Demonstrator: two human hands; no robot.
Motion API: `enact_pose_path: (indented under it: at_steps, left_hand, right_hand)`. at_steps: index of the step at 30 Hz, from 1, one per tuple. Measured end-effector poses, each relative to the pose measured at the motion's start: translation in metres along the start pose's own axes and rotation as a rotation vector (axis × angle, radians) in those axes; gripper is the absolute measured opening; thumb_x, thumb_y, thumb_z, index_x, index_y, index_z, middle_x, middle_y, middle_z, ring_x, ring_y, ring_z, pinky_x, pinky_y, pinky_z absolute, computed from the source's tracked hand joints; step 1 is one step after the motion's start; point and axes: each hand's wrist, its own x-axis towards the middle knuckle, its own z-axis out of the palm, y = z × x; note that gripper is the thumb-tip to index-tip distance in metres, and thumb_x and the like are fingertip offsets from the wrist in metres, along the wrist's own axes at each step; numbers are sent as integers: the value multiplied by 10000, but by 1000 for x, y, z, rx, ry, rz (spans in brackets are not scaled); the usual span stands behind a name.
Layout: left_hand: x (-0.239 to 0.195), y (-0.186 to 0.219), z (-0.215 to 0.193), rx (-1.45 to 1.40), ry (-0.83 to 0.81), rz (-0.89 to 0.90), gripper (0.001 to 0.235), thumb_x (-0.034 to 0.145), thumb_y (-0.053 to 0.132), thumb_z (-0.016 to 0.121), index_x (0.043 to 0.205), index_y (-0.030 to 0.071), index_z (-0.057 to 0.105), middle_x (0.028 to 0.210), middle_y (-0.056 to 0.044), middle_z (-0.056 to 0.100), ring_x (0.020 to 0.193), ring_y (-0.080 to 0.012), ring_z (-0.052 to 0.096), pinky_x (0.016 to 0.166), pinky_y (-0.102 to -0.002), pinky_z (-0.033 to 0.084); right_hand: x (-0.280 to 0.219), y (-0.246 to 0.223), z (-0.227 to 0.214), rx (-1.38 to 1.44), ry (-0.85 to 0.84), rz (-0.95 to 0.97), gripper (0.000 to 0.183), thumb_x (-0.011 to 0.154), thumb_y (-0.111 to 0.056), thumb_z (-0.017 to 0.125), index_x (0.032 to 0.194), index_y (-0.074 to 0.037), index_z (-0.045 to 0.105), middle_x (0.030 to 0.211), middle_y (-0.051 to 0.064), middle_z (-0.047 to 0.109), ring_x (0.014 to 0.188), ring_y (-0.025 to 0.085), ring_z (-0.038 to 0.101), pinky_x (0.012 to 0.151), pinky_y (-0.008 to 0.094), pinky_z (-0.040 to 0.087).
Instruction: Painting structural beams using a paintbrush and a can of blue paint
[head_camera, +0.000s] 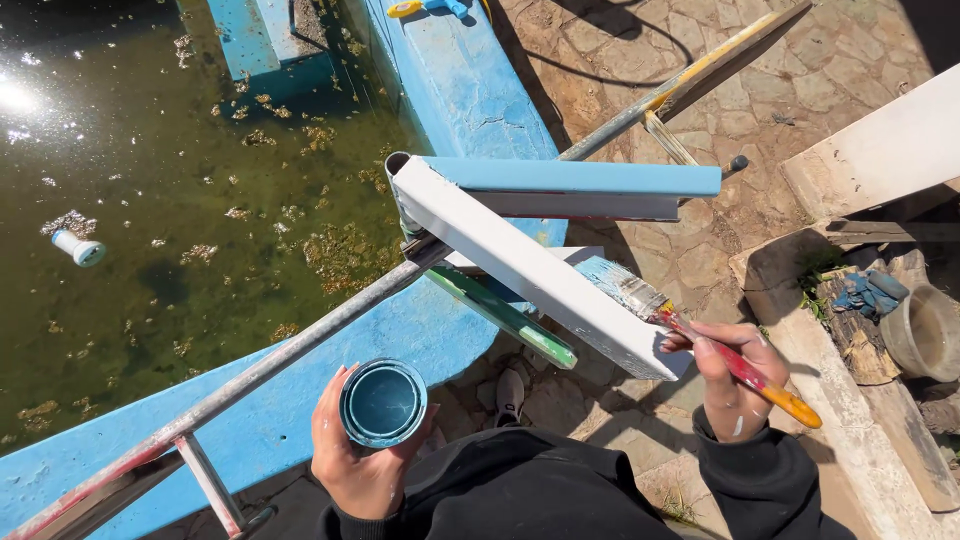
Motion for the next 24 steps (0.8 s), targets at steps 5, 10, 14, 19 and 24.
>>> enact_pose_path:
  at_steps: [5, 10, 14, 19, 24]
  left_hand:
    - [-6, 17, 13, 9, 9, -89, 792, 662, 238, 948, 1344, 19, 609, 1348, -178, 658, 1356, -371, 601, 1141, -473, 501]
    - [-15, 23, 21, 76, 24, -150, 821, 650, 251, 954, 1351, 11, 602, 1351, -187, 654, 1351, -386, 599, 1138, -490, 511]
    - [-22, 26, 29, 119, 72, -175, 786, 666, 217, 954, 1334, -19, 613, 1328, -204, 662, 1328, -387, 617, 1152, -478, 511]
    - [-26, 29, 38, 147, 65, -208, 800, 676, 223, 953, 1354, -13, 599, 1346, -200, 657, 1331, -380, 614, 1155, -477, 513]
    - [-26, 35, 45, 79, 51, -193, 781, 717, 292, 917, 1353, -19, 588, 1345, -196, 649, 1346, -390, 609, 1175, -484, 497]
  right_hand:
    - [76, 14, 22, -629, -497, -942, 169, 945, -110, 726, 1037, 31, 735, 983, 125, 772, 837, 292, 753, 816, 371, 604]
    - [128, 60, 48, -684, -654, -1269, 235, 929, -138, 785, 1104, 14, 743, 881, 88, 727, 711, 252, 702, 618, 364, 566]
    - [151, 80, 64, -584, -834, -1289, 327, 931, -90, 774, 1202, 66, 677, 891, 83, 699, 732, 268, 700, 673, 379, 590]
    - [169, 102, 54, -673, -811, -1324, 290, 950, -128, 759, 1185, 36, 709, 887, 72, 717, 703, 251, 687, 652, 344, 562]
    - [169, 89, 56, -742, -814, -1346, 254, 948, -124, 723, 1137, 46, 736, 822, 70, 705, 647, 229, 659, 613, 336, 543]
